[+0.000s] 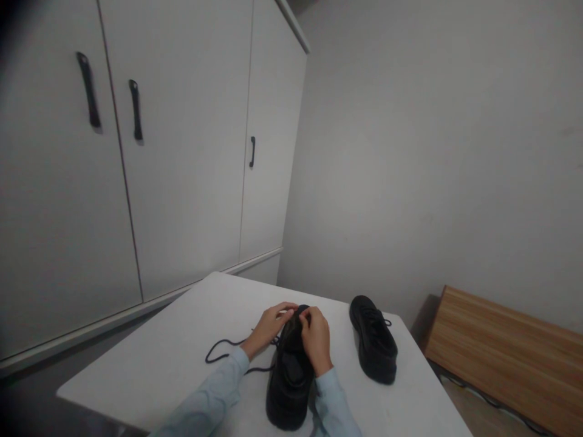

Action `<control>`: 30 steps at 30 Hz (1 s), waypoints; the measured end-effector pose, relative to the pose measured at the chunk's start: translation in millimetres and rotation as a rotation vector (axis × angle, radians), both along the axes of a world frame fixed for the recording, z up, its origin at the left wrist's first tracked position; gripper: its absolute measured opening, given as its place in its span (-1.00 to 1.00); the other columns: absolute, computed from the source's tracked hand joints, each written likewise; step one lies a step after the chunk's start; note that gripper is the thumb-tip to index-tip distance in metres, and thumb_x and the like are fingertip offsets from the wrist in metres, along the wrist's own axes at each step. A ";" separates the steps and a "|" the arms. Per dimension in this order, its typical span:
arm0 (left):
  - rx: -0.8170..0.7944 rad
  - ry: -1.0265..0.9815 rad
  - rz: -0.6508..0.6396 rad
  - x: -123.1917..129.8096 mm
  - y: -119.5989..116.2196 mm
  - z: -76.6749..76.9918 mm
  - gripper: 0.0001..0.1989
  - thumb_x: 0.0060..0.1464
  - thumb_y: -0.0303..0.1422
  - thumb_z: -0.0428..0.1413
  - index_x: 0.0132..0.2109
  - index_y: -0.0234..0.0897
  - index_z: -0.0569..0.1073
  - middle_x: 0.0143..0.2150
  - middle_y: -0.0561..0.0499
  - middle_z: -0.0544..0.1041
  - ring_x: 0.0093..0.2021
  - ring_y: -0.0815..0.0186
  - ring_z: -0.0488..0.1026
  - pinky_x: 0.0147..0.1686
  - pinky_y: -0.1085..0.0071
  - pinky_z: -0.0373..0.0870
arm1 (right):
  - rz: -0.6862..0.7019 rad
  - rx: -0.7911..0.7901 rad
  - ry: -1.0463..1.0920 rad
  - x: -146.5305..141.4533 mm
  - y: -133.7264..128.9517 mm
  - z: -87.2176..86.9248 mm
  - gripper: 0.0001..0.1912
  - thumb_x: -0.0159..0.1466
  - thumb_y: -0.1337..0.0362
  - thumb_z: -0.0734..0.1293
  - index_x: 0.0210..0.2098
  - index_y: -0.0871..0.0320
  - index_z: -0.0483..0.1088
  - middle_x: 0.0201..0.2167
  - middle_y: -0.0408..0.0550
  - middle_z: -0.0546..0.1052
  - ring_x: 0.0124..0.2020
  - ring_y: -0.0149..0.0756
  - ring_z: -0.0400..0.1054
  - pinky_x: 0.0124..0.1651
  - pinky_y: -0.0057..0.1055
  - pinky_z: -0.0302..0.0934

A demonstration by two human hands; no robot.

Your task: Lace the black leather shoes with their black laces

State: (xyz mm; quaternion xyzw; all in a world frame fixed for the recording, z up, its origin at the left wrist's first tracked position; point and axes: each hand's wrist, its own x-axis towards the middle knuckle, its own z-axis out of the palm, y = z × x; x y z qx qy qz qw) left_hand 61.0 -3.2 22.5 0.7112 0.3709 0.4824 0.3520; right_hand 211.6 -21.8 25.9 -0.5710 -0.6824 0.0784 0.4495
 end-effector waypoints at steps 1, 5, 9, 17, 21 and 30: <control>0.005 0.006 -0.030 2.1 -0.8 0.3 -0.69 0.13 -0.22 -0.02 -0.12 -0.24 0.52 -0.09 -0.06 0.55 -0.05 0.24 0.43 -0.04 0.39 0.31 | 0.012 0.018 0.053 1.0 0.0 -0.2 -0.87 0.16 0.31 0.21 -0.45 0.15 0.37 -0.44 -0.02 0.50 -0.35 -0.20 0.38 -0.27 -0.36 0.21; 0.019 0.028 -0.076 9.6 -0.1 -3.3 -0.72 0.12 -0.23 0.01 -0.17 -0.27 0.53 -0.18 -0.05 0.57 -0.14 0.24 0.45 -0.07 0.40 0.31 | 0.057 0.034 0.226 2.7 -2.7 2.2 -0.82 0.16 0.19 0.24 -0.45 0.16 0.39 -0.45 -0.03 0.50 -0.38 -0.21 0.37 -0.28 -0.35 0.24; -0.023 -0.007 -0.065 14.1 5.5 -9.6 -0.75 0.07 -0.23 0.05 -0.29 -0.33 0.49 -0.33 -0.02 0.53 -0.26 0.27 0.44 -0.22 0.44 0.32 | 0.097 0.000 0.322 2.9 -5.7 8.7 -0.74 0.11 0.08 0.31 -0.47 0.18 0.41 -0.47 -0.02 0.51 -0.38 -0.21 0.38 -0.29 -0.34 0.26; 0.006 -0.085 -0.091 15.5 2.4 -3.4 -0.77 0.10 -0.24 0.02 -0.34 -0.32 0.44 -0.37 -0.01 0.52 -0.29 0.30 0.44 -0.20 0.45 0.31 | 0.022 -0.173 0.479 33.4 0.7 7.4 -0.71 0.02 0.10 0.35 -0.40 0.20 0.45 -0.45 -0.04 0.49 -0.41 -0.27 0.37 -0.39 -0.39 0.28; 0.048 0.015 -0.097 17.3 8.3 6.4 -0.78 0.08 -0.26 0.04 -0.32 -0.31 0.49 -0.37 0.00 0.54 -0.29 0.30 0.45 -0.21 0.46 0.31 | 0.085 -0.421 0.553 43.4 0.0 -0.1 -0.79 0.01 0.16 0.34 -0.40 0.16 0.41 -0.59 -0.22 0.37 -0.59 -0.41 0.29 -0.55 -0.49 0.22; 0.270 0.516 -0.121 38.9 18.2 34.6 -0.88 -0.04 -0.36 0.16 -0.34 -0.20 0.60 -0.41 -0.01 0.59 -0.34 0.25 0.48 -0.30 0.45 0.29 | 0.095 -0.502 0.756 52.1 -11.0 7.5 -0.91 -0.01 0.30 0.30 -0.46 0.15 0.36 -0.54 -0.20 0.39 -0.57 -0.42 0.33 -0.50 -0.45 0.27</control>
